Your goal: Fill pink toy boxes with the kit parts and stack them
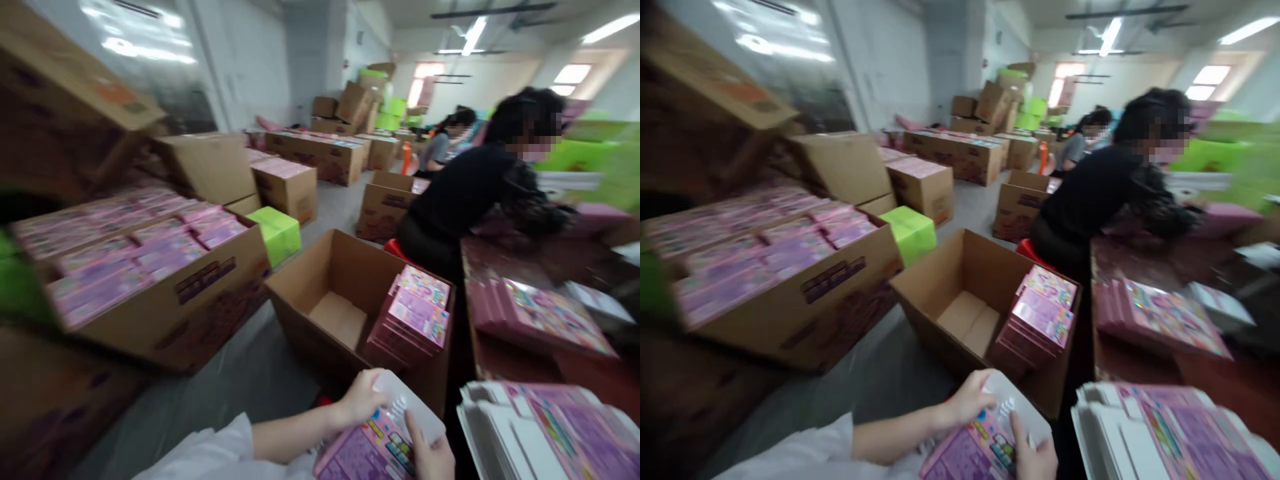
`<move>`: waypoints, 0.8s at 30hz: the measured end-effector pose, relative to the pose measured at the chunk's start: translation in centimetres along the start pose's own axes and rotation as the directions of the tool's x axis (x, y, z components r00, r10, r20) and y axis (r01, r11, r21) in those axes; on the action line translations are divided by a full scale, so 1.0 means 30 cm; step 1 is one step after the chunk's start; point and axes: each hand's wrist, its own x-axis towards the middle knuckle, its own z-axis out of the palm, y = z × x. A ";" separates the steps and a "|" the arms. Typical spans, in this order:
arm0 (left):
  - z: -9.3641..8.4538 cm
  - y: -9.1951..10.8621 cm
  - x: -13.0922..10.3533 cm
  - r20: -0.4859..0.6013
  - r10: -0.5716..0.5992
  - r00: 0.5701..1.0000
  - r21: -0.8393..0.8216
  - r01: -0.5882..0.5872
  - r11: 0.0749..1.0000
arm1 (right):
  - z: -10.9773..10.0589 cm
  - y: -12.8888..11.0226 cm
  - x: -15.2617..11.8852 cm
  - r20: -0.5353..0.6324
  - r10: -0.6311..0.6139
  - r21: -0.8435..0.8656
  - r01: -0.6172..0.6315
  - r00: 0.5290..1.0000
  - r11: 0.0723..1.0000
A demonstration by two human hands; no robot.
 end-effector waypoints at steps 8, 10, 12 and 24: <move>0.157 0.036 0.059 0.333 -0.075 0.940 0.112 0.040 0.993 | -0.099 -0.010 -0.066 -0.188 0.173 0.463 -0.068 0.967 0.884; 0.217 0.044 0.067 0.393 -0.129 0.910 0.124 0.087 0.988 | -0.152 -0.028 -0.102 -0.258 0.156 0.549 0.012 0.953 0.836; 0.282 0.045 0.065 0.448 -0.175 0.877 0.126 0.132 0.983 | -0.205 -0.042 -0.151 -0.423 0.125 0.555 0.147 0.897 0.819; 0.608 -0.058 -0.050 0.852 -0.343 0.396 0.356 0.041 0.934 | -0.429 0.020 -0.426 -0.647 -0.422 -0.627 -0.128 0.634 0.768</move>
